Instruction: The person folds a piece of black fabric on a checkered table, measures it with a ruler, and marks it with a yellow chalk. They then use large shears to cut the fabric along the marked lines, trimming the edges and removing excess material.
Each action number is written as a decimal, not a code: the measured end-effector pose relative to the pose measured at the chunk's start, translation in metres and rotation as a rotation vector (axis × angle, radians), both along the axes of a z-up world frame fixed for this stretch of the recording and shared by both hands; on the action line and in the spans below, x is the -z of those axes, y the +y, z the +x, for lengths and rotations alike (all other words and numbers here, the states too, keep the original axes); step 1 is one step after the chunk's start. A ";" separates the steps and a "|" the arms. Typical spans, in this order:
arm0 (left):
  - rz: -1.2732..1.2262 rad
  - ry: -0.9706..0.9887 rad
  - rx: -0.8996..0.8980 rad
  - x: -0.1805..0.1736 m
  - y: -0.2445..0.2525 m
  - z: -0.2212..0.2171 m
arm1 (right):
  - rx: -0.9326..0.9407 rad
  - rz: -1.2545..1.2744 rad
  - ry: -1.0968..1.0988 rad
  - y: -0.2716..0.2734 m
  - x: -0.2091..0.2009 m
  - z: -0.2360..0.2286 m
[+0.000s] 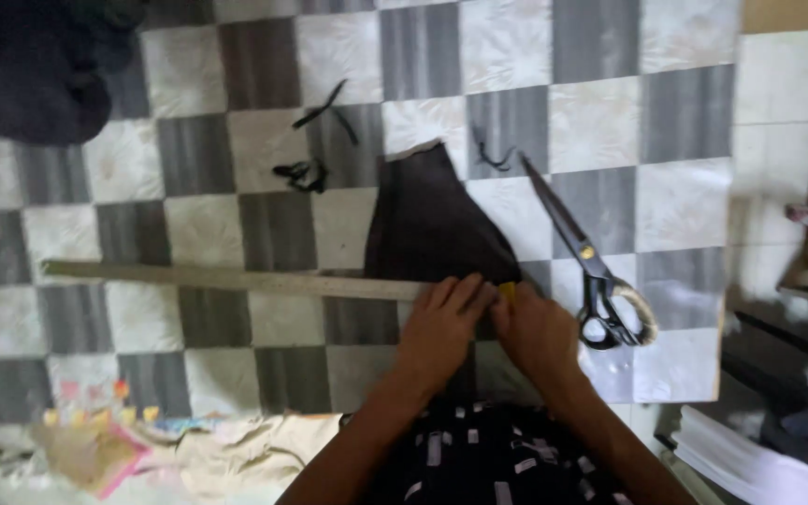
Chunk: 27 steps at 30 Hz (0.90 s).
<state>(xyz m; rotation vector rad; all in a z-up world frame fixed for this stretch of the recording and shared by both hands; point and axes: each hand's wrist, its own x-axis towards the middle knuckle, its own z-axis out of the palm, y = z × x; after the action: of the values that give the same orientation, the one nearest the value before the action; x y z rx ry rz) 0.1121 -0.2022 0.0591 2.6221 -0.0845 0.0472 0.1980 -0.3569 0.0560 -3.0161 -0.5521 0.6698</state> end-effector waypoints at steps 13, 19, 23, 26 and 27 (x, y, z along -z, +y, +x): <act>0.096 -0.017 -0.048 0.009 -0.005 -0.004 | -0.307 -0.143 0.468 -0.044 -0.029 0.030; 0.083 -0.060 0.033 0.025 0.004 0.004 | 0.332 -0.110 0.276 -0.076 -0.061 0.124; 0.012 -0.053 0.084 0.030 0.009 0.010 | 0.414 0.041 0.186 -0.090 -0.023 0.155; -0.021 -0.011 0.117 0.040 0.008 0.006 | 0.409 0.089 0.207 -0.095 -0.003 0.153; -0.027 0.006 0.139 0.044 0.009 0.006 | 0.419 0.108 0.204 -0.096 0.001 0.151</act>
<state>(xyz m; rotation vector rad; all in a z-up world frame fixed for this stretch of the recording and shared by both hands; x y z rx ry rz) 0.1179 -0.1935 0.0155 2.5822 -0.2618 -0.0074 0.3489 -0.4524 0.0546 -2.7799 0.0501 0.8643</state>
